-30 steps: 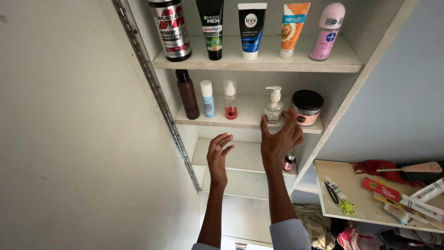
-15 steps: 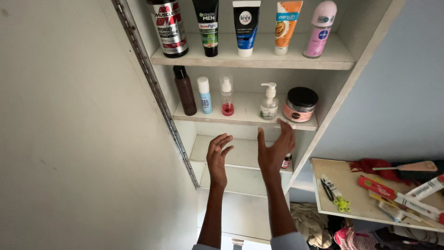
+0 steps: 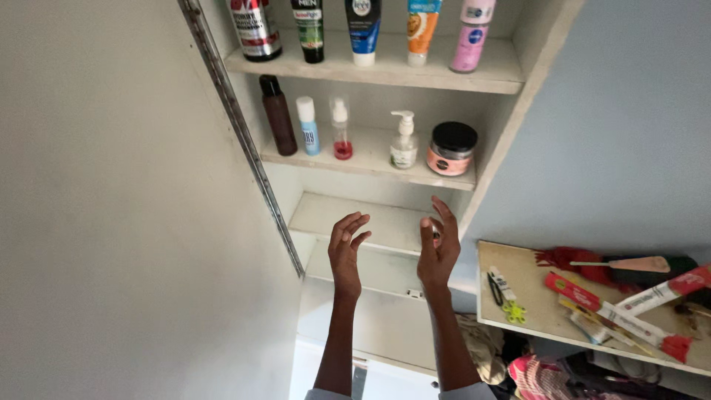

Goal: The person picks up various personal care items from a cluttered table and places them onto the shelves of an open white cabinet. Items handled include bottles, tubes, and jars, which are arranged one by one on the shelves.

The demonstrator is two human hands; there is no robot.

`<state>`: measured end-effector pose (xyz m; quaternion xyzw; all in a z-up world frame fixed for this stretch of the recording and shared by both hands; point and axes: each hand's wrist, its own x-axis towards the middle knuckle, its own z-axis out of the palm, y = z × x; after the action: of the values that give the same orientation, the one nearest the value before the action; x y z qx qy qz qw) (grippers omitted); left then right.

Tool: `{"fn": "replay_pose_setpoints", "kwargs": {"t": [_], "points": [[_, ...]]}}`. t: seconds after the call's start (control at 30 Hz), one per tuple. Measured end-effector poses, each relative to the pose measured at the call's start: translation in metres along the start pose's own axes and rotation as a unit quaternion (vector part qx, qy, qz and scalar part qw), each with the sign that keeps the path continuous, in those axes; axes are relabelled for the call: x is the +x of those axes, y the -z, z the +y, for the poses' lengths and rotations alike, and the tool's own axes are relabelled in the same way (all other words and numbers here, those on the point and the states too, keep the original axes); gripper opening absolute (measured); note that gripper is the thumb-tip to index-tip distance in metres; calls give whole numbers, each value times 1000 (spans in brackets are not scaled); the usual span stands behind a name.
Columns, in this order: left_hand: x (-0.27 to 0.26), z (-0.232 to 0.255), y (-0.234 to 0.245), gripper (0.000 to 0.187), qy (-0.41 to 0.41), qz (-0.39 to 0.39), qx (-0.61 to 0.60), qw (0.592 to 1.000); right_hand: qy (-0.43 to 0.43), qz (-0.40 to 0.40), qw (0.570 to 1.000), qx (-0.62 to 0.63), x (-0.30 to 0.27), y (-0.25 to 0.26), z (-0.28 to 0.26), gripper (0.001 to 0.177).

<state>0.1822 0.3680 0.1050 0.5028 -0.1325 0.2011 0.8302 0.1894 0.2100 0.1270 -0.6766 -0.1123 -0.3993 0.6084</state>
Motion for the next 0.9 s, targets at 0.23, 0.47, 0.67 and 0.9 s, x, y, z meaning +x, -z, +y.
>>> {"fn": "replay_pose_setpoints", "kwargs": {"t": [0.23, 0.47, 0.67, 0.9], "points": [[-59, -10, -36, 46, -7, 28, 23, 999, -56, -26, 995, 73, -22, 63, 5, 39], [-110, -15, -71, 45, -8, 35, 29, 999, -87, -18, 992, 94, -36, 122, 3, 41], [-141, -8, -102, 48, 8, -7, 25, 1000, -108, 19, 989, 96, -54, 173, -19, 48], [-197, -23, -138, 53, 29, -62, -11, 998, -97, 52, 994, 15, -94, 246, -52, 57]]}}
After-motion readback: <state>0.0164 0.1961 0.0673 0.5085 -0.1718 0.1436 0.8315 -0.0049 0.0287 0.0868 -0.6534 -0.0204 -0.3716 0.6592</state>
